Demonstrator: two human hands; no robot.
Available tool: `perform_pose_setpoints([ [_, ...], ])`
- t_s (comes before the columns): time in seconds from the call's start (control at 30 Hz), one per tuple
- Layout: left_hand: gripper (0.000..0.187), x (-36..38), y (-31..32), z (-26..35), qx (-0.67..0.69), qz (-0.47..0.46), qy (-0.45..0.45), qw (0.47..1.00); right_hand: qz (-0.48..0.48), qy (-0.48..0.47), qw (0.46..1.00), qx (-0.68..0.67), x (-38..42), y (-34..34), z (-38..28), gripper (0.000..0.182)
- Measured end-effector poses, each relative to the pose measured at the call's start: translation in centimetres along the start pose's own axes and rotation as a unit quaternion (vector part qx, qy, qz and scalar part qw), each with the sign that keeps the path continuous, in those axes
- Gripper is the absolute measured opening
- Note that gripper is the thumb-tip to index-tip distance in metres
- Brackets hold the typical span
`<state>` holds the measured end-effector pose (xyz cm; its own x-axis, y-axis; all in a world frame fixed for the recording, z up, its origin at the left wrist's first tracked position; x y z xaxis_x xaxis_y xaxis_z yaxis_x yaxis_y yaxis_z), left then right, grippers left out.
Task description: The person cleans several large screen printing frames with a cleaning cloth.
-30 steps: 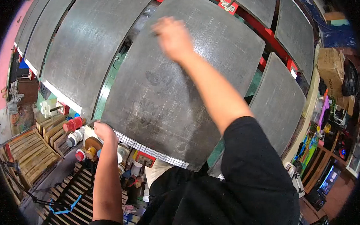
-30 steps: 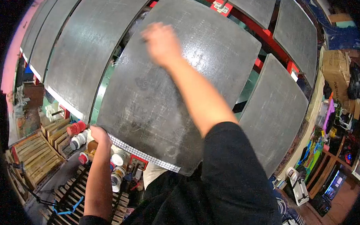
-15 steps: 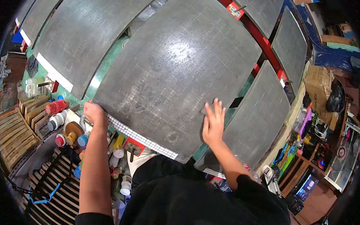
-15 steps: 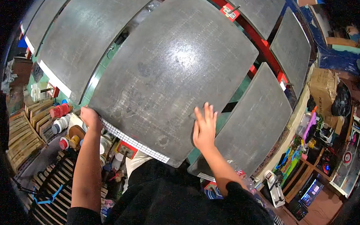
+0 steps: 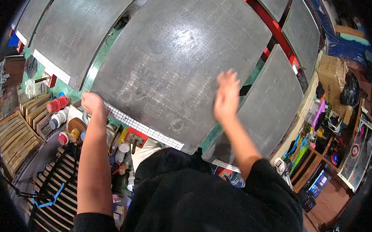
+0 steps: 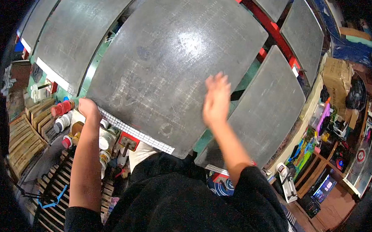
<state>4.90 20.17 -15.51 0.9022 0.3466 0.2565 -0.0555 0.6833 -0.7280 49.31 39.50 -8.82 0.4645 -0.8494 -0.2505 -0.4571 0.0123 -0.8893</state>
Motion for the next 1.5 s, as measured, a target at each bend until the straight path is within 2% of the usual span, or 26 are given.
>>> perform_pose_setpoints([
  [0.13,0.050,0.1,0.1,-0.1,0.007,0.004,-0.026,1.000,-0.249,-0.070,0.963,-0.079,13.3,0.0,-10.6,0.053],
  [0.17,0.049,0.4,0.0,0.1,0.007,0.012,-0.038,0.999,-0.225,-0.080,0.962,-0.130,14.3,-0.5,-11.2,0.057],
  [0.23,0.050,0.5,0.1,0.2,0.010,0.015,-0.035,0.999,-0.273,-0.137,0.949,-0.078,12.2,-0.2,-9.6,0.053],
  [0.27,0.050,0.4,0.1,0.0,0.009,0.014,-0.032,0.999,-0.328,-0.098,0.940,0.009,8.3,-0.5,-8.6,0.049],
  [0.3,0.050,0.2,0.2,0.0,0.007,0.018,-0.030,0.999,-0.235,-0.070,0.969,0.034,5.3,-0.5,-5.6,0.045],
  [0.33,0.051,-0.1,0.3,-0.1,-0.013,0.024,-0.016,1.000,-0.069,-0.070,0.995,0.015,2.3,-0.4,-2.0,0.047],
  [0.37,0.051,-0.2,0.3,-0.3,-0.036,0.027,-0.001,0.999,0.006,-0.002,1.000,-0.003,-1.2,-0.4,1.0,0.046],
  [0.4,0.051,-0.6,0.6,-0.6,-0.020,0.022,0.002,1.000,0.066,0.034,0.997,0.001,-4.3,0.1,4.4,0.047],
  [0.47,0.052,-0.4,0.6,-0.4,-0.027,0.028,0.005,0.999,0.104,0.117,0.987,0.026,-9.2,1.1,7.7,0.048],
  [0.57,0.051,0.0,0.2,-0.2,-0.054,0.040,0.019,0.998,0.102,0.063,0.993,0.012,-6.9,2.7,2.2,0.047],
  [0.7,0.047,1.8,-0.7,1.0,-0.022,0.031,-0.012,0.999,-0.190,-0.113,0.975,-0.030,4.5,3.9,-11.7,0.054],
  [0.73,0.046,1.9,-0.7,1.0,-0.006,0.020,-0.006,1.000,-0.215,-0.140,0.961,-0.104,6.4,2.7,-12.9,0.055],
  [0.8,0.043,2.3,-1.0,1.3,-0.005,0.018,0.020,1.000,-0.287,-0.173,0.934,-0.126,8.1,0.4,-10.8,0.056],
  [0.83,0.043,1.9,-0.7,0.8,-0.001,0.024,0.012,1.000,-0.263,-0.174,0.946,-0.070,8.3,0.2,-7.8,0.056],
  [0.9,0.041,0.9,0.0,-0.5,0.010,0.022,0.068,0.997,-0.133,-0.080,0.987,0.028,6.8,-1.6,-3.2,0.052],
  [0.93,0.041,1.8,-0.5,0.5,0.004,0.013,0.045,0.999,-0.012,0.071,0.997,-0.030,4.2,-1.2,-2.1,0.049],
  [0.97,0.041,1.9,-0.6,0.5,0.005,0.021,0.037,0.999,-0.018,0.062,0.997,-0.033,3.6,-0.3,-2.7,0.049],
  [1.03,0.040,1.6,-0.4,0.2,0.036,0.001,0.063,0.997,-0.069,-0.008,0.997,0.020,2.6,2.0,-7.5,0.049],
  [1.07,0.039,1.9,-0.5,0.5,0.016,0.025,0.068,0.997,-0.155,-0.080,0.985,0.007,2.3,3.3,-11.3,0.052],
  [1.1,0.039,2.0,-0.8,0.4,0.016,0.033,0.062,0.997,-0.185,-0.158,0.969,-0.031,2.9,5.5,-13.8,0.055],
  [1.17,0.039,1.9,-0.7,0.6,0.007,0.011,0.054,0.998,-0.257,-0.278,0.914,-0.142,-0.4,6.6,-18.5,0.054],
  [1.23,0.038,2.2,-1.0,0.9,-0.002,0.019,0.030,0.999,-0.315,-0.397,0.845,-0.173,-5.1,8.1,-18.4,0.057],
  [1.3,0.037,2.0,-0.7,0.5,0.001,0.017,0.059,0.998,-0.252,-0.432,0.861,-0.092,-12.1,9.9,-16.0,0.045],
  [1.33,0.037,2.1,-0.7,0.5,0.005,0.017,0.058,0.998,-0.237,-0.375,0.888,-0.119,-16.7,10.3,-14.2,0.041],
  [1.4,0.037,2.1,-0.9,0.7,-0.010,0.022,0.067,0.997,-0.096,-0.314,0.936,-0.126,-25.1,10.1,-9.2,0.038],
  [1.5,0.037,2.0,-0.8,0.6,-0.010,0.023,0.077,0.997,0.086,-0.108,0.990,-0.004,-33.5,11.3,-0.2,0.037],
])
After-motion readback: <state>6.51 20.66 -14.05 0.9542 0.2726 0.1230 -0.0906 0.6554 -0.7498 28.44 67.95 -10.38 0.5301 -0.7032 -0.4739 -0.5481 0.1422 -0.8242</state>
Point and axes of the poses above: each hand's wrist, its own x-axis away from the middle knuckle, its own y-axis out of the palm, z = x × y, the point moved 3 cm from there along -x, towards the middle knuckle, and after that the axes turned 6 degrees about z, right-handed, at the moved point
